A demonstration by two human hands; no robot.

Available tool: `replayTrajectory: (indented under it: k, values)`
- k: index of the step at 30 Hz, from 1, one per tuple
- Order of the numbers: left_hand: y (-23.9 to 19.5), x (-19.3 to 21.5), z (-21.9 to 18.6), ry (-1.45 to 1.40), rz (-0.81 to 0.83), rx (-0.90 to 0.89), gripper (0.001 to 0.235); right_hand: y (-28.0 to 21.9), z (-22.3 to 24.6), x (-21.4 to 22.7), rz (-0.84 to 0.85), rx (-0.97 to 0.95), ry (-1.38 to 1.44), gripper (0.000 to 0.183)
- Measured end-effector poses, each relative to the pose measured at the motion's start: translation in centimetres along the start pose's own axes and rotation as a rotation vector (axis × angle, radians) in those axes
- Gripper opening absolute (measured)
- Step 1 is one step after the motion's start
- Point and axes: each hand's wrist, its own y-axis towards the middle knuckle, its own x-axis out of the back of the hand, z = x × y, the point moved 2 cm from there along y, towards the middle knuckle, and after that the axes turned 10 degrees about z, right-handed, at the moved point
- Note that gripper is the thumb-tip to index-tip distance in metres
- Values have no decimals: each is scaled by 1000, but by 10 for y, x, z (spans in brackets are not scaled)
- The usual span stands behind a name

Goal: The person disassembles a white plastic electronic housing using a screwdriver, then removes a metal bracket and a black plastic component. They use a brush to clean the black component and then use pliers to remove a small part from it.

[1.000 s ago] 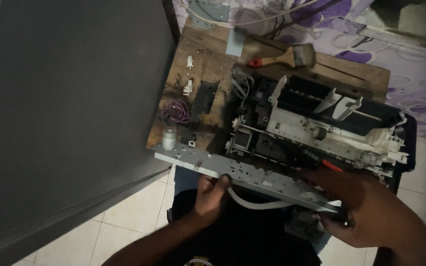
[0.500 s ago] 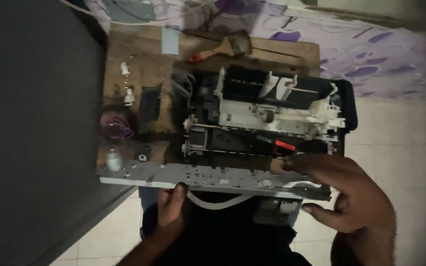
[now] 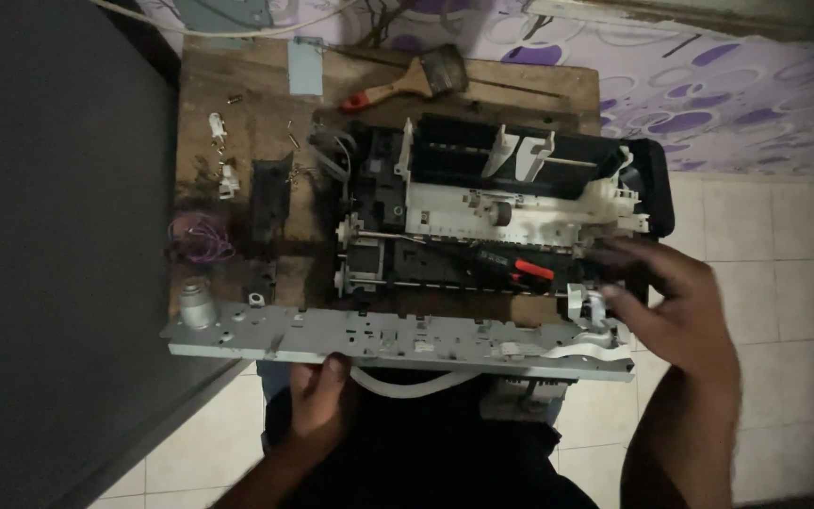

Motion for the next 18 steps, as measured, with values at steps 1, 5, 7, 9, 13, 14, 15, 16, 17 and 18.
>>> replayTrajectory:
  k: [1, 5, 7, 9, 13, 14, 15, 16, 17, 18]
  values:
    - [11, 2, 10, -104, 210, -367, 61, 11, 5, -4, 100, 21, 2, 52]
    - [17, 5, 20, -145, 384, -725, 48, 42, 6, -20, 320, 57, 10, 57]
    - [12, 11, 15, 52, 171, -364, 54, 55, 4, -26, 336, 147, -7, 46]
    - [-8, 7, -6, 234, -40, 4, 61, 66, 12, -30, 356, 244, -23, 40]
    - [-8, 4, -7, 155, 44, -5, 59, 72, 0, -46, 404, 208, -135, 49]
    - [8, 11, 10, 153, 97, -209, 53, 70, -14, -53, 448, 148, -244, 69]
    - [10, 11, 13, 145, 91, -214, 53, 72, -26, -59, 451, 159, -247, 69]
    - [12, 11, 16, 146, 101, -266, 66, 73, -41, -68, 573, 100, -426, 76]
    - [14, 11, 18, 148, 109, -318, 80, 73, -56, -77, 690, 38, -608, 105]
    - [14, 12, 17, 145, 108, -322, 80, 75, -24, -74, 689, 43, -610, 105]
